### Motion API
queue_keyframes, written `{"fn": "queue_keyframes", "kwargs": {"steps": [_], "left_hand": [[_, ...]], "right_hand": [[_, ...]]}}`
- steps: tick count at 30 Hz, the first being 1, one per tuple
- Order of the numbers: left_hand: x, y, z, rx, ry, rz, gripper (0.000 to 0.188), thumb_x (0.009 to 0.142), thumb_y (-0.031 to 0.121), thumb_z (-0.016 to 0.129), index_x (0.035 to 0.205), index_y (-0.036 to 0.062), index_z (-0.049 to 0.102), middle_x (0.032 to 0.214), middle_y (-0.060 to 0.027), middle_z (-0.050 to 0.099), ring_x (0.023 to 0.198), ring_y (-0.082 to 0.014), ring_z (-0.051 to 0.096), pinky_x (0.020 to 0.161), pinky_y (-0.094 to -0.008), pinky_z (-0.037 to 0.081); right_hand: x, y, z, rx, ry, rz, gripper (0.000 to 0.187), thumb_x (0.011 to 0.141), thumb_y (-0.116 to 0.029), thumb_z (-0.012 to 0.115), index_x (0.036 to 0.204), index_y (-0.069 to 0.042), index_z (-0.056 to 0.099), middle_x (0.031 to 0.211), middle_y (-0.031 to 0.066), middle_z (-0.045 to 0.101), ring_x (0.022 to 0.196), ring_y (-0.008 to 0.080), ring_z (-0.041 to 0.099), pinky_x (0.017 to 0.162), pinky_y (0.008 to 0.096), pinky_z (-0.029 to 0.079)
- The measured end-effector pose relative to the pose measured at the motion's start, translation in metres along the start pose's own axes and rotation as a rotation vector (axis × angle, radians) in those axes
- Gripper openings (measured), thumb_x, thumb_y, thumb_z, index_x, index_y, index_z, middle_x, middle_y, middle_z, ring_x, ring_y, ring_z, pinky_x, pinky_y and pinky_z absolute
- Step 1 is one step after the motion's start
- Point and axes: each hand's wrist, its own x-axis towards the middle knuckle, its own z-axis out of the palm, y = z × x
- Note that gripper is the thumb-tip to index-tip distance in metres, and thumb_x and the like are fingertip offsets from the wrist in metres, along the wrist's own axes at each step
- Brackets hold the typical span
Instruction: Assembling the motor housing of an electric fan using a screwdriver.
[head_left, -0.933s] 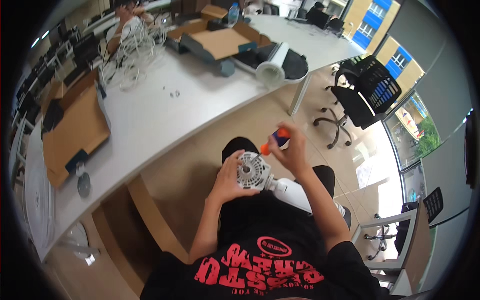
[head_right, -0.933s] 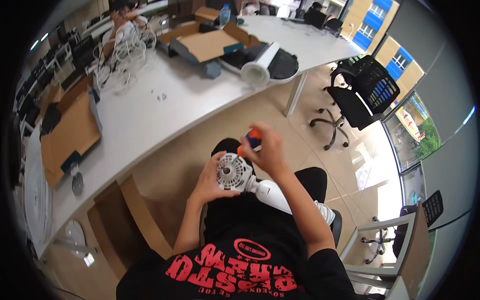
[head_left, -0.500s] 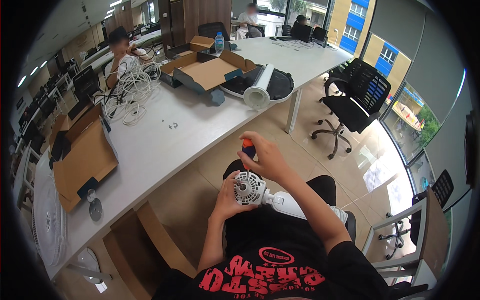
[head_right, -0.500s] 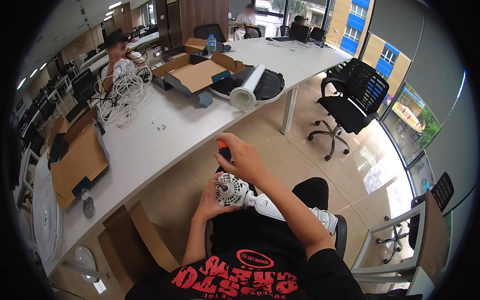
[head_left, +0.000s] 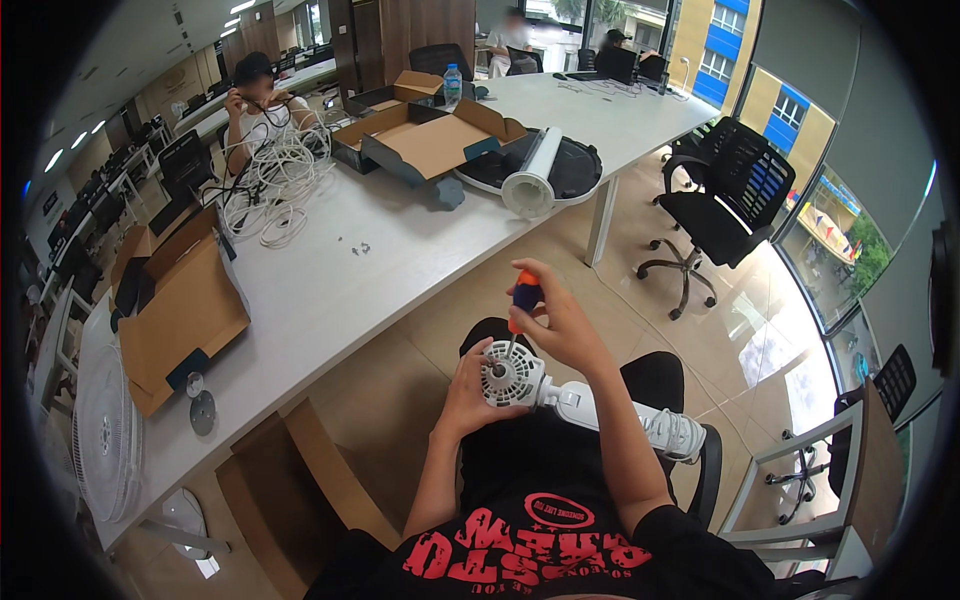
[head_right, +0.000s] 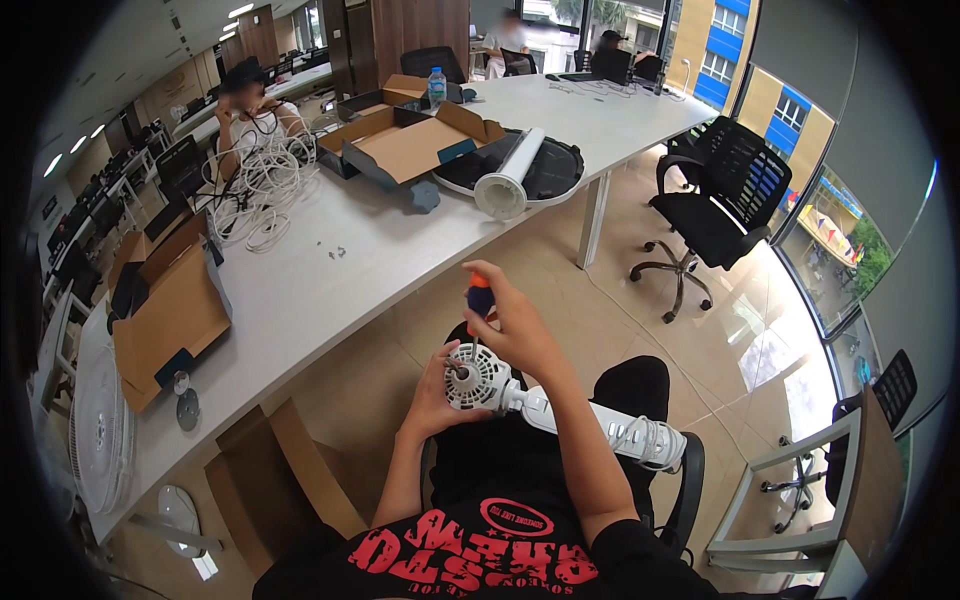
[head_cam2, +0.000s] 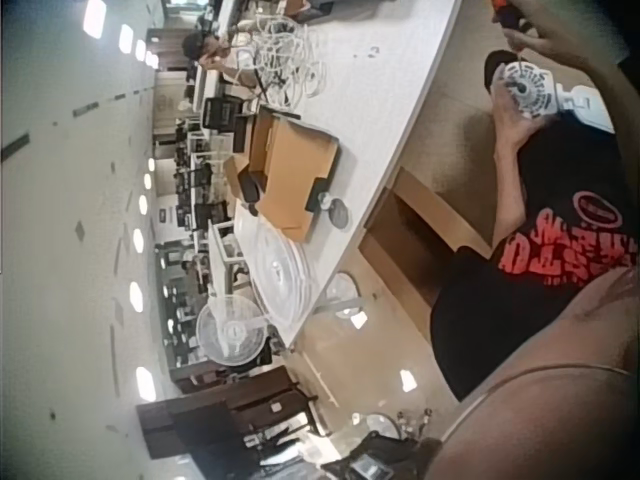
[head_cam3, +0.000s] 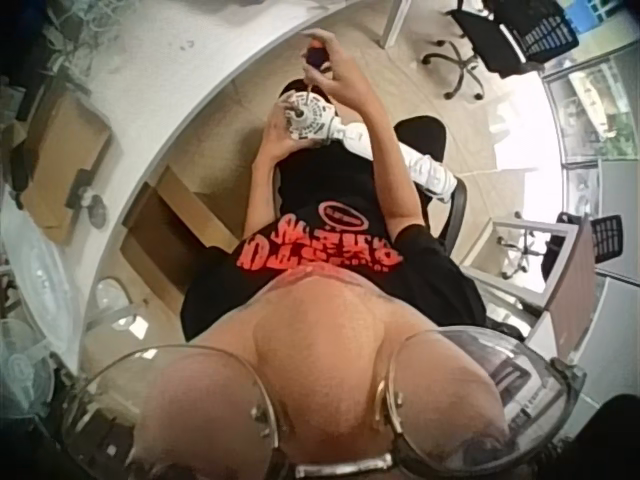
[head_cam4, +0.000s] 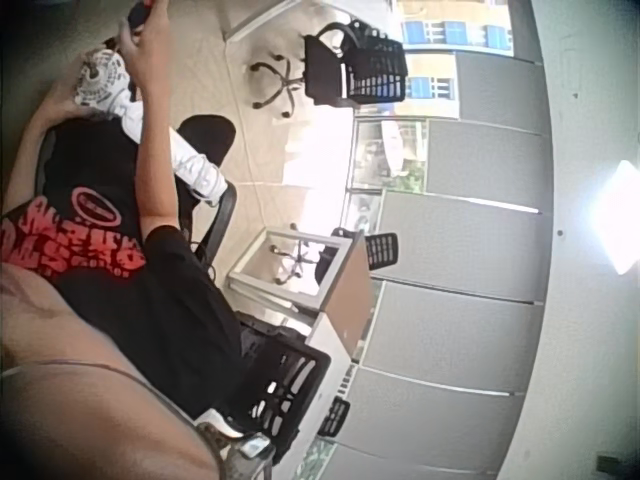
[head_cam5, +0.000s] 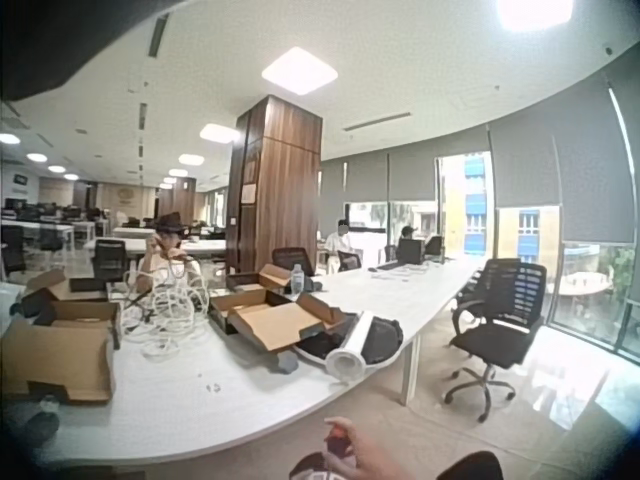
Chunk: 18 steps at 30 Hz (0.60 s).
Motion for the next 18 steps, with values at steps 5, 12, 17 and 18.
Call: {"fn": "queue_keyframes", "kwargs": {"steps": [5,12,17,18], "left_hand": [[-0.002,0.003,0.000,-0.001,0.024,0.012,0.108,0.054,0.044,0.104,0.140,0.0044,0.052,0.156,-0.0193,0.046,0.144,-0.0397,0.049,0.118,-0.0489,0.044],[-0.001,-0.001,0.001,0.025,0.016,0.003,0.099,0.056,0.048,0.103,0.127,0.0025,0.054,0.157,-0.0200,0.044,0.142,-0.0403,0.052,0.116,-0.0493,0.046],[-0.002,-0.007,0.003,0.013,0.015,0.037,0.103,0.055,0.047,0.104,0.131,0.0023,0.050,0.156,-0.0210,0.045,0.143,-0.0409,0.051,0.118,-0.0492,0.045],[-0.002,-0.008,0.005,0.021,0.017,-0.008,0.103,0.055,0.047,0.104,0.131,0.0023,0.050,0.156,-0.0210,0.045,0.143,-0.0409,0.051,0.118,-0.0492,0.045]], "right_hand": [[-0.004,0.002,-0.003,0.031,0.049,0.018,0.063,0.096,-0.003,0.072,0.153,-0.012,0.045,0.115,0.0164,0.069,0.102,0.0271,0.073,0.083,0.0390,0.063],[-0.005,0.004,-0.003,0.046,0.104,0.040,0.064,0.098,-0.003,0.071,0.155,-0.012,0.043,0.113,0.0164,0.068,0.099,0.0260,0.073,0.082,0.0380,0.065],[-0.006,0.010,-0.004,0.058,0.117,-0.004,0.065,0.098,-0.003,0.071,0.156,-0.011,0.042,0.112,0.0161,0.068,0.099,0.0243,0.073,0.082,0.0373,0.064],[-0.006,0.012,-0.004,0.090,0.122,-0.001,0.065,0.098,-0.003,0.071,0.156,-0.011,0.042,0.112,0.0160,0.069,0.099,0.0236,0.073,0.082,0.0369,0.064]]}}
